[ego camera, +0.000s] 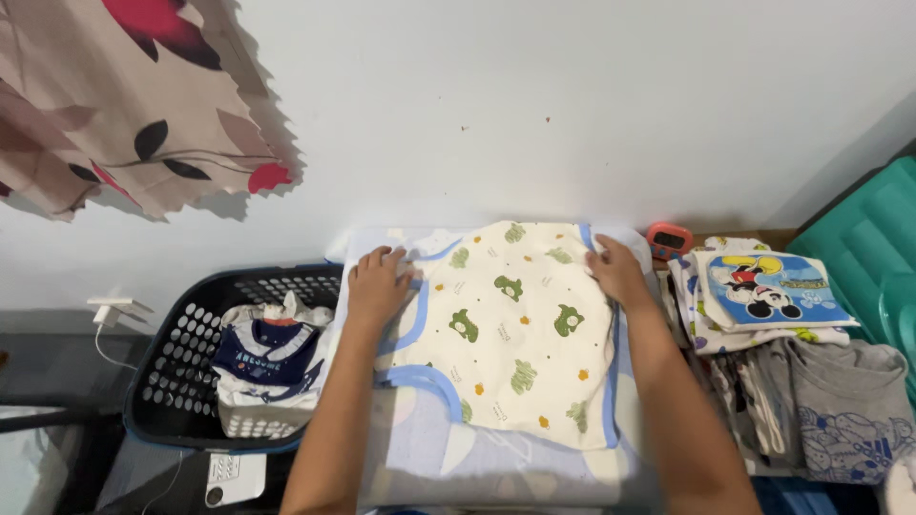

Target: The person folds several small garments one by one on a patterned changing mat. Items include a white cloth, a white shirt with blue trim, a patterned onesie, a Mickey Mouse shirt, a dinosaur-patterned shirt, and a white shirt with a dolphin graphic. Each item is smoothed and folded into a neat stack on the right side of the mat.

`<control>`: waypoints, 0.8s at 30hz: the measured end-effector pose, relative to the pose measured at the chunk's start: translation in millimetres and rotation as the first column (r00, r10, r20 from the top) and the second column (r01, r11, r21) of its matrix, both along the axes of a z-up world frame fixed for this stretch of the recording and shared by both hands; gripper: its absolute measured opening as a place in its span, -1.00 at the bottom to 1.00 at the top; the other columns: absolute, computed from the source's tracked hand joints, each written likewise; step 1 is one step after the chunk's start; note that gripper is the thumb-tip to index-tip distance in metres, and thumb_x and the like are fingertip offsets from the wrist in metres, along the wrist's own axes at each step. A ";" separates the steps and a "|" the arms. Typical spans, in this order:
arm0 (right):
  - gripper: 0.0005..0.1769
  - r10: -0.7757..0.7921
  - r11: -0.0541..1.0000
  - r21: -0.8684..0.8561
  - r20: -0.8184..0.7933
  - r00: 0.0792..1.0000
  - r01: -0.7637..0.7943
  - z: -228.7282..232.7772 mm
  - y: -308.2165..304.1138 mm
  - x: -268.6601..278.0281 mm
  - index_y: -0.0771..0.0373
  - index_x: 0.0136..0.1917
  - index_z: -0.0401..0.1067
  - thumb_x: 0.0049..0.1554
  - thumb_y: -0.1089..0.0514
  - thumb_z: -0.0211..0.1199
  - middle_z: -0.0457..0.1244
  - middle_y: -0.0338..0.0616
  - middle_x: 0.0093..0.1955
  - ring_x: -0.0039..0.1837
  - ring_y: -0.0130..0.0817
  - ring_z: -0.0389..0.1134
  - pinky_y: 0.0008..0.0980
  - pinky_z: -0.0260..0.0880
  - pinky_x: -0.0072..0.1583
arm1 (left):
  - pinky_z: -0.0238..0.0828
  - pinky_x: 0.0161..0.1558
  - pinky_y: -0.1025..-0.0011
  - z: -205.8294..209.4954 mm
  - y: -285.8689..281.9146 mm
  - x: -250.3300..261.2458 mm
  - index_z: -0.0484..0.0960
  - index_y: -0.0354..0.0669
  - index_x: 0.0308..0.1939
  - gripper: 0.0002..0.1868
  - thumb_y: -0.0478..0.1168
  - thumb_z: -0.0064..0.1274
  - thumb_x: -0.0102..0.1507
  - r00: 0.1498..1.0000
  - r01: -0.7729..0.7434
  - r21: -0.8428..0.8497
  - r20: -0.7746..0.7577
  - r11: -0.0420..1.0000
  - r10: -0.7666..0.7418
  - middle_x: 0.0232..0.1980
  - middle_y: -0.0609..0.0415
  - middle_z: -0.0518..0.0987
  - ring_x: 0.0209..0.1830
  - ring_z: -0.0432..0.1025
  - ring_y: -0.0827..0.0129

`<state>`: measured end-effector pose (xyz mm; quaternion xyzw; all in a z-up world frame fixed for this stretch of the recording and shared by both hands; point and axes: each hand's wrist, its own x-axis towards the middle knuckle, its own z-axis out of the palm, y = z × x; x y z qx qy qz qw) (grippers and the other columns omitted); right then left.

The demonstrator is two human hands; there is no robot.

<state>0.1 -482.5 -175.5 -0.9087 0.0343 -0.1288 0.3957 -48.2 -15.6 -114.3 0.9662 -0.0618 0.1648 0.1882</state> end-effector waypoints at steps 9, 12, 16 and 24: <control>-0.27 -0.001 0.965 0.250 -0.281 0.960 0.075 37.7 13.2 -65.1 0.12 0.56 0.16 0.22 -0.15 0.21 0.35 0.08 0.07 0.15 -0.17 0.36 -0.25 0.34 0.19 | -0.01 0.35 -0.05 -40.9 -3.4 -6.7 0.37 -0.14 0.41 -0.30 0.14 0.03 0.29 0.991 -0.026 -0.015 0.129 1.000 0.028 0.42 -0.18 0.37 0.45 0.18 -0.02; -0.09 -0.007 0.992 0.117 -0.252 0.968 0.038 44.9 27.3 -71.7 0.14 0.58 0.06 0.10 -0.16 0.32 0.34 0.11 0.12 0.18 -0.08 0.37 -0.18 0.34 0.21 | 0.01 0.29 -0.06 -39.3 -4.8 -10.0 0.36 -0.16 0.42 -0.27 0.12 0.08 0.26 0.979 -0.089 -0.042 0.182 0.995 0.095 0.32 -0.14 0.47 0.37 0.24 -0.01; 0.04 -0.145 0.968 -0.221 -0.093 0.985 0.122 45.0 49.9 -78.1 0.23 0.52 0.14 -0.08 -0.18 0.50 0.31 0.23 0.18 0.19 0.08 0.37 -0.08 0.38 0.16 | 0.08 0.24 -0.05 -31.0 2.0 -11.8 0.46 -0.04 0.34 -0.38 0.03 0.18 0.23 0.974 -0.209 -0.185 0.050 0.960 0.222 0.02 0.02 0.60 0.17 0.35 0.11; -0.37 -0.204 0.945 -0.308 -0.289 0.935 0.111 44.3 41.9 -72.8 0.26 -0.01 0.56 0.02 -0.36 0.38 0.42 0.07 -0.07 0.03 0.00 0.44 -0.09 0.40 0.06 | 0.40 0.14 0.02 -41.0 33.8 5.2 0.58 0.05 0.19 -0.51 -0.01 0.22 0.19 0.952 -0.249 -0.783 -0.091 0.570 0.291 -0.18 0.19 0.60 -0.20 0.48 0.33</control>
